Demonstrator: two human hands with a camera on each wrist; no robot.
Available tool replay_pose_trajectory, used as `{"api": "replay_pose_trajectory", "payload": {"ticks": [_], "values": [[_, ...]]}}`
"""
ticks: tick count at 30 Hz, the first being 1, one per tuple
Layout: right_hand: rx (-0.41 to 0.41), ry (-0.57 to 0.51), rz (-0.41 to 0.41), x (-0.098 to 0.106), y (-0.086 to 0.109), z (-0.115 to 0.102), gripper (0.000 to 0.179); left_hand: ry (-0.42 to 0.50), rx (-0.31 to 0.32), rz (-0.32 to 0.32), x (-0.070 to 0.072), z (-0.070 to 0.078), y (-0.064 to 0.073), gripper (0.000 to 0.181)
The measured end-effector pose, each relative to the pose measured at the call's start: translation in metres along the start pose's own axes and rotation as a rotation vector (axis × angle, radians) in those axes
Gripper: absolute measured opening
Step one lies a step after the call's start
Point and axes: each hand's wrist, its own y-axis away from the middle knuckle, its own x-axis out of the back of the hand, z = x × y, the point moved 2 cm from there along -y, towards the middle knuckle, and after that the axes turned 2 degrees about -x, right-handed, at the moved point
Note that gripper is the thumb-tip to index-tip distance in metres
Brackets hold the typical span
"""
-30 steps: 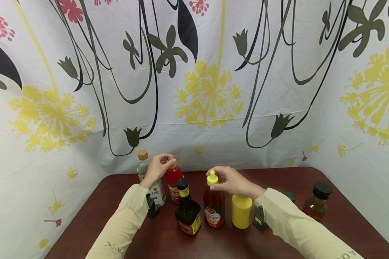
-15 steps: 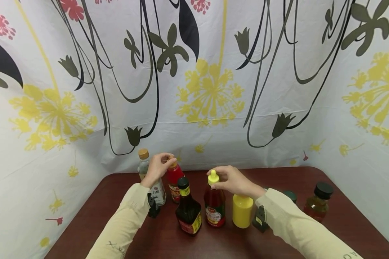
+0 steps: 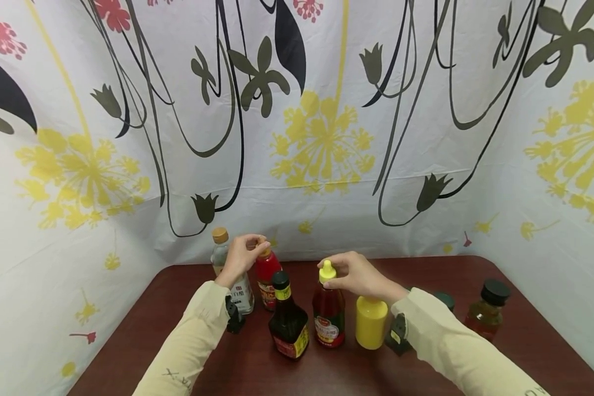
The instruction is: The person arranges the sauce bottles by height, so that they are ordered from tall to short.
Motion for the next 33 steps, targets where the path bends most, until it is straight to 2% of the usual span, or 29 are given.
{"api": "replay_pose_trajectory", "payload": {"ticks": [15,22,27,33], "values": [[0.026,0.008,0.006,0.003,-0.002,0.000,0.032,0.015,0.005,-0.001,0.000,0.000,0.002,0.025],[0.079,0.010,0.024,0.005,-0.001,-0.002,0.031,0.003,0.008,0.006,0.000,0.001,0.002,0.025],[0.007,0.009,0.032,0.009,-0.001,-0.008,0.033,-0.007,0.005,0.008,-0.001,0.000,0.002,0.024],[-0.006,0.048,0.055,0.016,-0.006,-0.017,0.032,-0.011,0.002,0.011,-0.001,0.000,0.001,0.026]]}}
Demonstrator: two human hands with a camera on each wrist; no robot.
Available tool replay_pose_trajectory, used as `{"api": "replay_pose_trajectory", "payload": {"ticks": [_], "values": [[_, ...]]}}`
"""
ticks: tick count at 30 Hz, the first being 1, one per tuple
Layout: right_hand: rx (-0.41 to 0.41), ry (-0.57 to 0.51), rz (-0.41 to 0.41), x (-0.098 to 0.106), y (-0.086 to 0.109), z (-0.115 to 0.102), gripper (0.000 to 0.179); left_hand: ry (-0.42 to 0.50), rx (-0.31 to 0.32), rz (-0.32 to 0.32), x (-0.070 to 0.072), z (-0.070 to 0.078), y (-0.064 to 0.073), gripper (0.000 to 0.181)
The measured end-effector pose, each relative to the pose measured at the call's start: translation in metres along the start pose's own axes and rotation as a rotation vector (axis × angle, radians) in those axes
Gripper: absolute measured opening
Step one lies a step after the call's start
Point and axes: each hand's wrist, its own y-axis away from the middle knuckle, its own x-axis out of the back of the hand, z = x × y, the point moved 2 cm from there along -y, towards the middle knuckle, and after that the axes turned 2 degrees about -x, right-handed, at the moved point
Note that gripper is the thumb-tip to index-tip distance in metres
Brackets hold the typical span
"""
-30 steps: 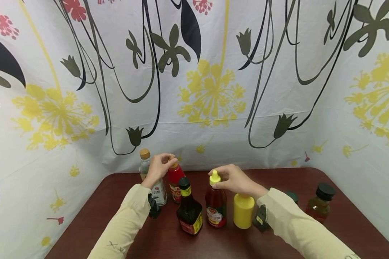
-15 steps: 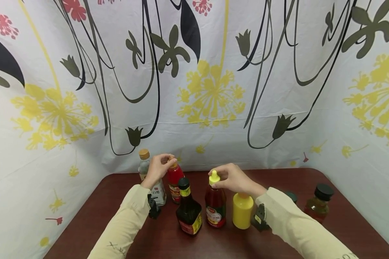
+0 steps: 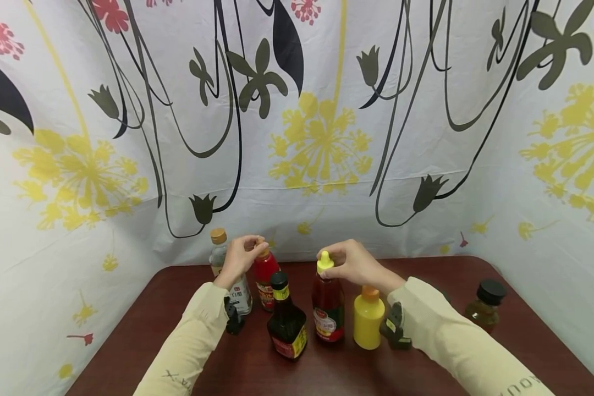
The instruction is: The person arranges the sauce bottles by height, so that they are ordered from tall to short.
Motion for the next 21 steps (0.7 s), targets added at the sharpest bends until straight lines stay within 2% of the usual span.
{"api": "replay_pose_trajectory", "payload": {"ticks": [21], "values": [[-0.066,0.055,0.164,0.004,-0.048,-0.023,0.025,-0.004,0.006,-0.005,0.001,0.000,0.002,0.026]]}}
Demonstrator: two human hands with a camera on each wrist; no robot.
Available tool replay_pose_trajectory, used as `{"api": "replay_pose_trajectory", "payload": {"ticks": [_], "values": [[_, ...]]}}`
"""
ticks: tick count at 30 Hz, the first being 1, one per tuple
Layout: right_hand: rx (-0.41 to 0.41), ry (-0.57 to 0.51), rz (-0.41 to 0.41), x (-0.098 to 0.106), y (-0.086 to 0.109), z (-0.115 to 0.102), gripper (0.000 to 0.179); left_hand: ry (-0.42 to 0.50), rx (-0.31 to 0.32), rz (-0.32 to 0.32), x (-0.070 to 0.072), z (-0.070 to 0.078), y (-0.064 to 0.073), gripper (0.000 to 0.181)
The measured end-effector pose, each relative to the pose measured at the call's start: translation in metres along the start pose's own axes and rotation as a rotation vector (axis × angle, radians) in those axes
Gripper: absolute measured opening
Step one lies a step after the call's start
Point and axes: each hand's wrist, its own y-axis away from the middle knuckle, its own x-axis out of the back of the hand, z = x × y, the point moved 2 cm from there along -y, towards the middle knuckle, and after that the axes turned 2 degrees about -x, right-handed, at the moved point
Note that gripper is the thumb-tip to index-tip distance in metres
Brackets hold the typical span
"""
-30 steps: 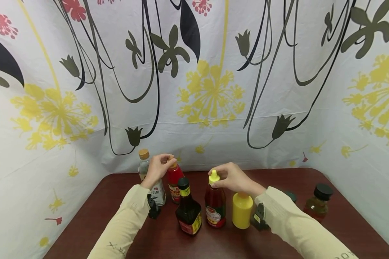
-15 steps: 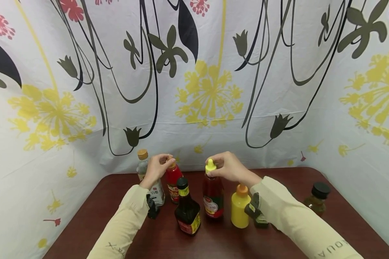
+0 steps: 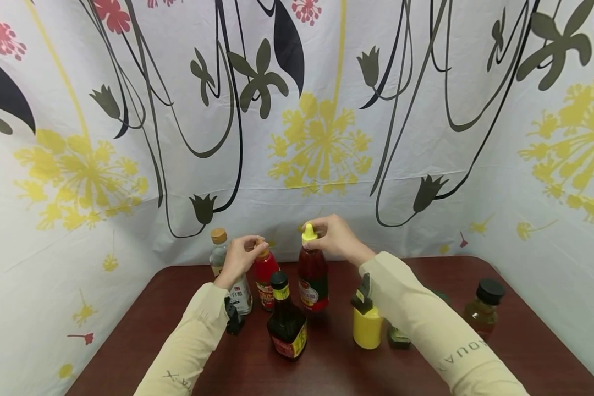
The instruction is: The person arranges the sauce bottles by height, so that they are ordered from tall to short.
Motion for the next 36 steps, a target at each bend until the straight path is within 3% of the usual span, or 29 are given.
{"api": "replay_pose_trajectory", "payload": {"ticks": [6,22,36], "values": [[-0.009,-0.009,0.020,-0.007,-0.012,0.003,0.036,0.002,0.017,0.004,-0.001,0.000,0.000,0.025],[-0.125,-0.029,0.082,-0.033,-0.033,0.020,0.034,-0.010,0.020,0.004,0.000,0.001,0.000,0.026],[-0.164,0.016,0.119,-0.052,-0.041,0.027,0.031,-0.014,0.031,0.018,-0.002,0.000,-0.002,0.024]]}}
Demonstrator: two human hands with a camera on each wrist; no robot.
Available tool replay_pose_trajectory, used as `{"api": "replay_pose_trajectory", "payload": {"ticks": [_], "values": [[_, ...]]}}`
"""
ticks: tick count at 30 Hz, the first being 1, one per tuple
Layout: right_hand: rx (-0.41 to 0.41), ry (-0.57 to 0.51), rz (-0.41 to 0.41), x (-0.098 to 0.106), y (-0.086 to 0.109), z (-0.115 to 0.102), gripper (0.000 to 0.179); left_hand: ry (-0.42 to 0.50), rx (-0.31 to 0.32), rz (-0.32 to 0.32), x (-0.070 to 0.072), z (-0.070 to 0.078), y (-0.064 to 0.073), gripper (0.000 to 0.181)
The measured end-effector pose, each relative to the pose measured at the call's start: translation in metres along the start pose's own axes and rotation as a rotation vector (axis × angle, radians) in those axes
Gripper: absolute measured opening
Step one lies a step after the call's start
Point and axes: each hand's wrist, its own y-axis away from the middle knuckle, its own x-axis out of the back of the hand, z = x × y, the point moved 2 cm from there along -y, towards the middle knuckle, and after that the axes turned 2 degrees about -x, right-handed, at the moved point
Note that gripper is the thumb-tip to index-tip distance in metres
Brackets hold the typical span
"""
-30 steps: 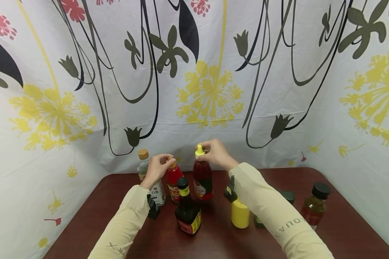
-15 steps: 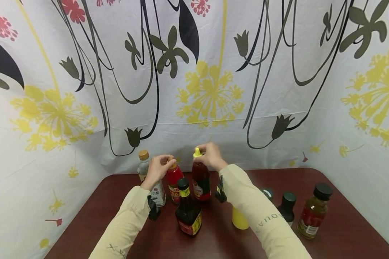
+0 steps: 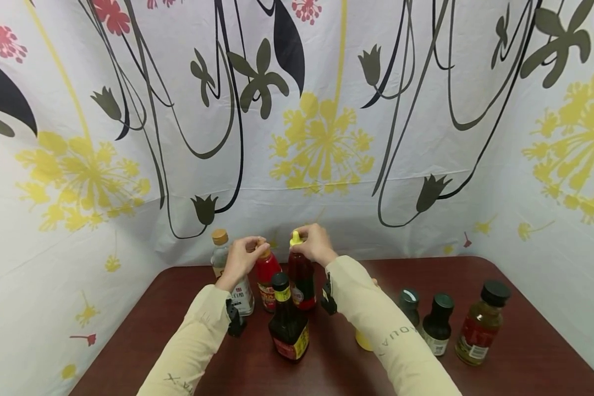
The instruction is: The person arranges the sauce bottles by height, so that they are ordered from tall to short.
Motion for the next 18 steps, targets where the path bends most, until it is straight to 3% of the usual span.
{"api": "replay_pose_trajectory", "payload": {"ticks": [18], "values": [[-0.018,0.058,-0.002,-0.0070,0.0003,-0.0002,0.028,-0.007,-0.036,-0.039,0.0013,0.0014,-0.0030,0.016]]}}
